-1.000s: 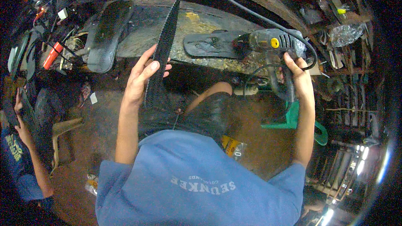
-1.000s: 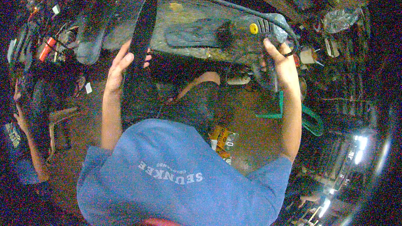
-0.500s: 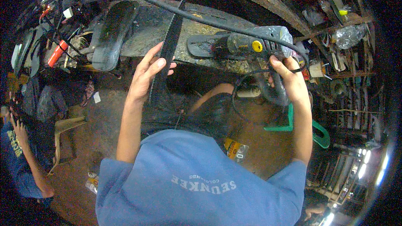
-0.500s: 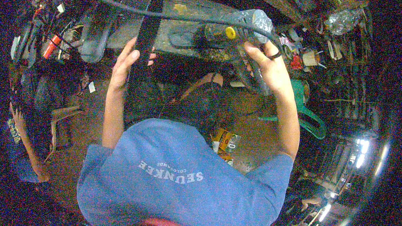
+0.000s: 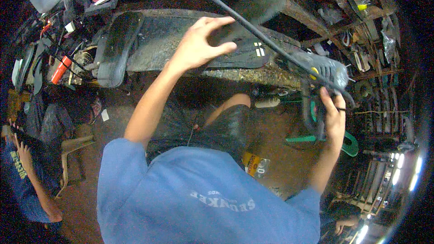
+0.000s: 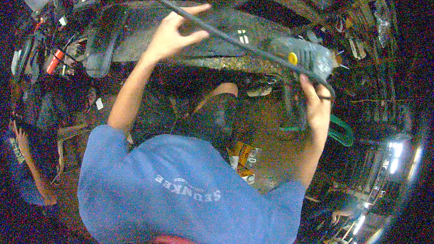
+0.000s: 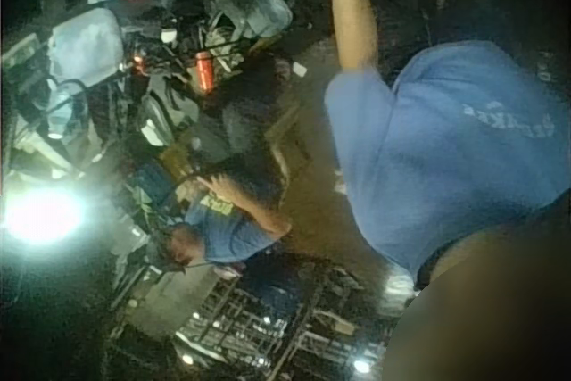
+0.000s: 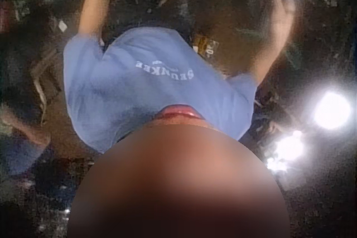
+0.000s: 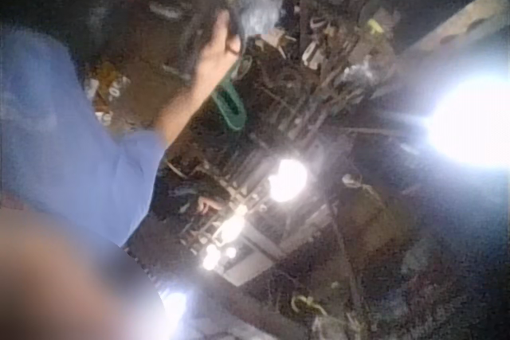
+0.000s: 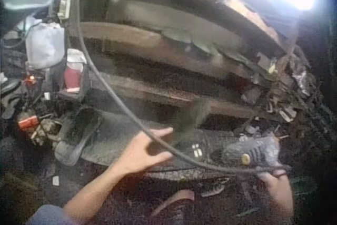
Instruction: The person uses a handheld electric sander to smooth the textured sole of a black slipper. They repeatedly sand the sole, flip the slipper to check the surface, and place it on a nearby shelf before retrieving another slipper to continue the process.
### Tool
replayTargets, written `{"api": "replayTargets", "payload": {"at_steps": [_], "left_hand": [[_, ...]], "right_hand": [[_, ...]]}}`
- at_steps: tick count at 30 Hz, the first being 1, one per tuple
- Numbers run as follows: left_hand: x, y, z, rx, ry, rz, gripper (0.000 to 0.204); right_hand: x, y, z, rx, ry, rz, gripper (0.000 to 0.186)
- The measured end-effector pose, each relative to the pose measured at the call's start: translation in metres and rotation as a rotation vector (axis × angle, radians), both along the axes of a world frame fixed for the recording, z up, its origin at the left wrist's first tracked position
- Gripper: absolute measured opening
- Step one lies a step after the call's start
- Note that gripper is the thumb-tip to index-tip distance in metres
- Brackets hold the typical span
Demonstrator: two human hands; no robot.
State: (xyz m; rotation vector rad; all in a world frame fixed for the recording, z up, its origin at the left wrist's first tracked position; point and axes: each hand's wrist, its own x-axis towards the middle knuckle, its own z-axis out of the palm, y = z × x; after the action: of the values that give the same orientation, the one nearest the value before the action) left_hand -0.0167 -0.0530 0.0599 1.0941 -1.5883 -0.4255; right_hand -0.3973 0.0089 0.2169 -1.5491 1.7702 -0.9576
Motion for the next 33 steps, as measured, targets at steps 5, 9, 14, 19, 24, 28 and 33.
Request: {"api": "replayTargets", "payload": {"at_steps": [5, 9, 14, 19, 24, 28, 33], "left_hand": [[-0.024, -0.035, -0.038, 0.321, -0.568, -0.156, 0.107], [-0.024, -0.044, -0.057, 0.348, -0.466, -0.174, 0.121], [-0.036, -0.033, -0.044, 0.234, -0.652, -0.112, 0.122], [-0.012, 0.011, -0.011, 0.226, -0.541, 0.060, 0.109], [0.103, 0.077, -0.004, 0.243, -0.558, 0.597, 0.102], [0.174, 0.105, -0.019, 0.365, -0.791, 0.906, 0.111], [0.143, 0.110, -0.003, 0.367, -0.999, 0.994, 0.112]], "right_hand": [[-0.056, 0.024, 0.004, -0.027, 0.022, -0.054, 0.023], [-0.065, 0.036, -0.006, -0.106, 0.133, -0.126, 0.025], [-0.043, 0.035, -0.022, -0.040, -0.150, -0.094, 0.025], [-0.035, 0.025, -0.046, -0.068, -0.302, -0.014, 0.025], [-0.044, 0.022, -0.052, 0.000, -0.303, -0.105, 0.033], [-0.025, 0.020, -0.072, -0.143, -0.379, -0.041, 0.021], [-0.010, 0.009, -0.076, -0.120, -0.339, 0.087, 0.030]]}}
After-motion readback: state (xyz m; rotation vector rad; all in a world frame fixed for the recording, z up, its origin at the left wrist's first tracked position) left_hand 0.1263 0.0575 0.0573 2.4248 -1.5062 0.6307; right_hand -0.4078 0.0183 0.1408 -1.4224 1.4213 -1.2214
